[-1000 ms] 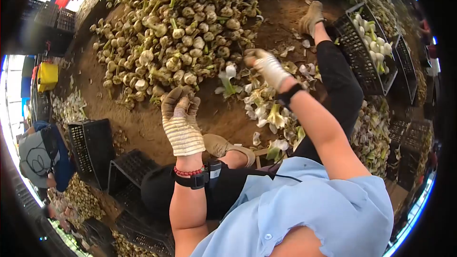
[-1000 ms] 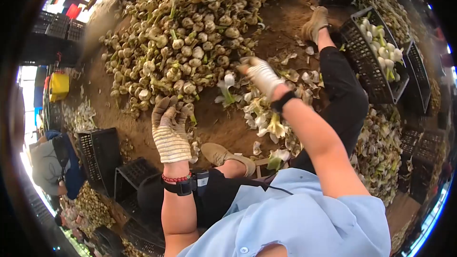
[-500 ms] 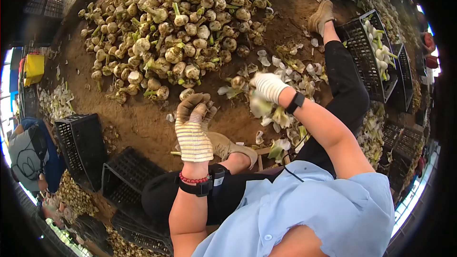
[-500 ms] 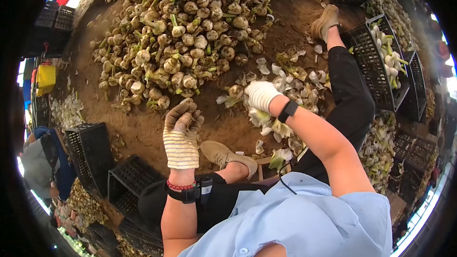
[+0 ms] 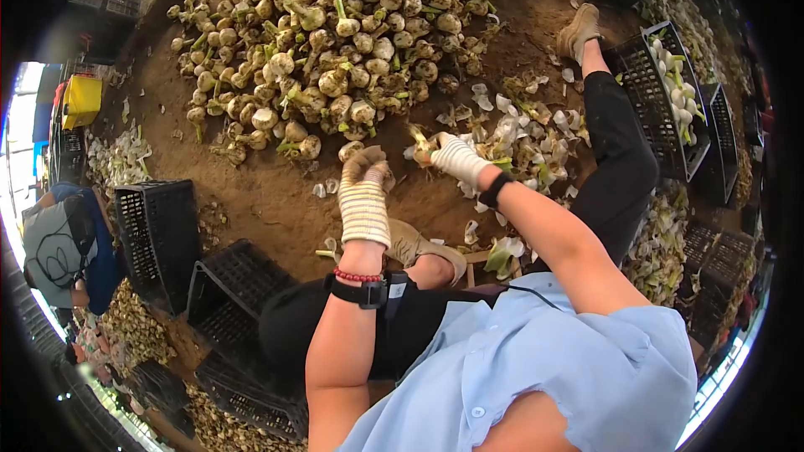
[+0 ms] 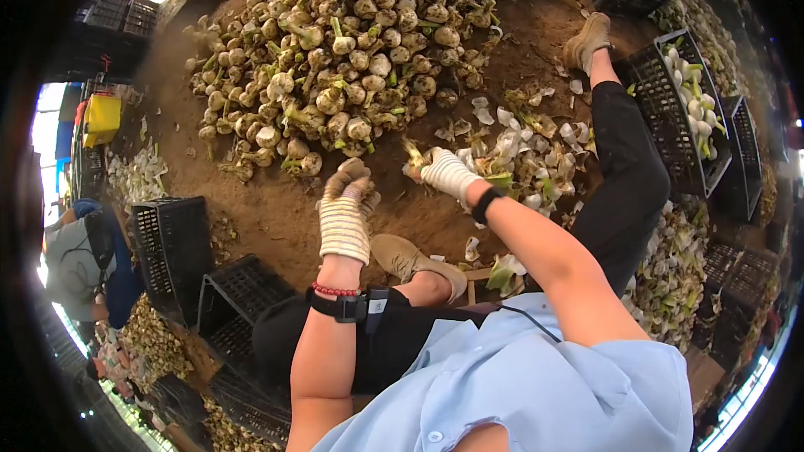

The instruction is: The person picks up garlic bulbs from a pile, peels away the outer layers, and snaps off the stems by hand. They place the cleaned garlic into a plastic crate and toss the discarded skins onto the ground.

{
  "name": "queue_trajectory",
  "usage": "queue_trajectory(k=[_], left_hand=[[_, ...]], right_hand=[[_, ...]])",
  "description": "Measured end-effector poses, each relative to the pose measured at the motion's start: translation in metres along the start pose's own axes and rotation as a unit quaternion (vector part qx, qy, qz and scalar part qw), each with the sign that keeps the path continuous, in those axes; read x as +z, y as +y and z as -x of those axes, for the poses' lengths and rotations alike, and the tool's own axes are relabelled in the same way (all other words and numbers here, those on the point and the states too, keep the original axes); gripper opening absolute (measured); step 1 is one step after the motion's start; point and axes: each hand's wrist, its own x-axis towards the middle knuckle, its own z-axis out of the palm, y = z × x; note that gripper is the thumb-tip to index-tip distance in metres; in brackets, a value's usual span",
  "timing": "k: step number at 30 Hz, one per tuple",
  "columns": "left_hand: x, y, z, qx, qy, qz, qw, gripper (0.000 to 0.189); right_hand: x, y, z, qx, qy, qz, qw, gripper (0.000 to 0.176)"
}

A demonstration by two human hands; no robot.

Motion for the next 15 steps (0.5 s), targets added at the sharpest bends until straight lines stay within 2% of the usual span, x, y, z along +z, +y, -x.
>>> queue_trajectory(k=[1,2,3,4,5,6,8,10,11,12,13,14,15], left_hand=[[0.004,-0.002,0.002,-0.05,-0.001,-0.027,0.998,0.032],[0.011,-0.004,0.004,-0.098,-0.003,-0.055,0.994,0.036],[0.012,-0.016,0.001,-0.08,-0.045,-0.027,0.995,0.039],[0.019,-0.019,0.003,-0.075,-0.052,-0.027,0.995,0.039],[0.025,-0.021,0.005,-0.087,-0.108,0.025,0.99,0.038],[0.032,-0.017,0.01,-0.1,-0.163,0.076,0.979,0.037],[0.043,-0.01,0.017,-0.076,-0.183,0.085,0.977,0.039],[0.057,0.004,0.036,0.063,-0.203,0.054,0.976,0.046],[0.066,0.016,0.051,0.075,-0.183,0.026,0.98,0.064],[0.07,0.016,0.057,0.079,-0.187,0.025,0.979,0.064],[0.072,0.015,0.063,0.269,-0.169,-0.12,0.941,0.066],[0.075,0.015,0.068,0.444,-0.141,-0.256,0.847,0.069],[0.078,0.013,0.065,0.478,-0.119,-0.28,0.824,0.074]], right_hand=[[-0.011,-0.003,0.022,-0.068,-0.017,-0.131,0.989,0.068],[-0.026,-0.012,0.053,-0.137,-0.032,-0.257,0.956,0.067],[-0.032,-0.016,0.075,-0.141,-0.025,-0.257,0.956,0.067],[-0.036,-0.018,0.097,-0.236,-0.024,-0.33,0.914,0.065],[-0.041,-0.02,0.114,-0.329,-0.023,-0.396,0.857,0.064],[-0.046,-0.023,0.127,-0.334,-0.017,-0.395,0.856,0.064],[-0.055,-0.026,0.148,-0.396,0.072,-0.268,0.875,0.062],[-0.068,-0.026,0.166,-0.348,0.058,-0.338,0.872,0.058],[-0.072,-0.025,0.169,-0.348,0.037,-0.397,0.848,0.057],[-0.076,-0.027,0.175,-0.348,0.016,-0.454,0.82,0.055],[-0.079,-0.03,0.183,-0.352,0.02,-0.454,0.818,0.055],[-0.081,-0.035,0.191,-0.365,-0.004,-0.51,0.778,0.053],[-0.083,-0.04,0.197,-0.377,-0.03,-0.563,0.735,0.051]])
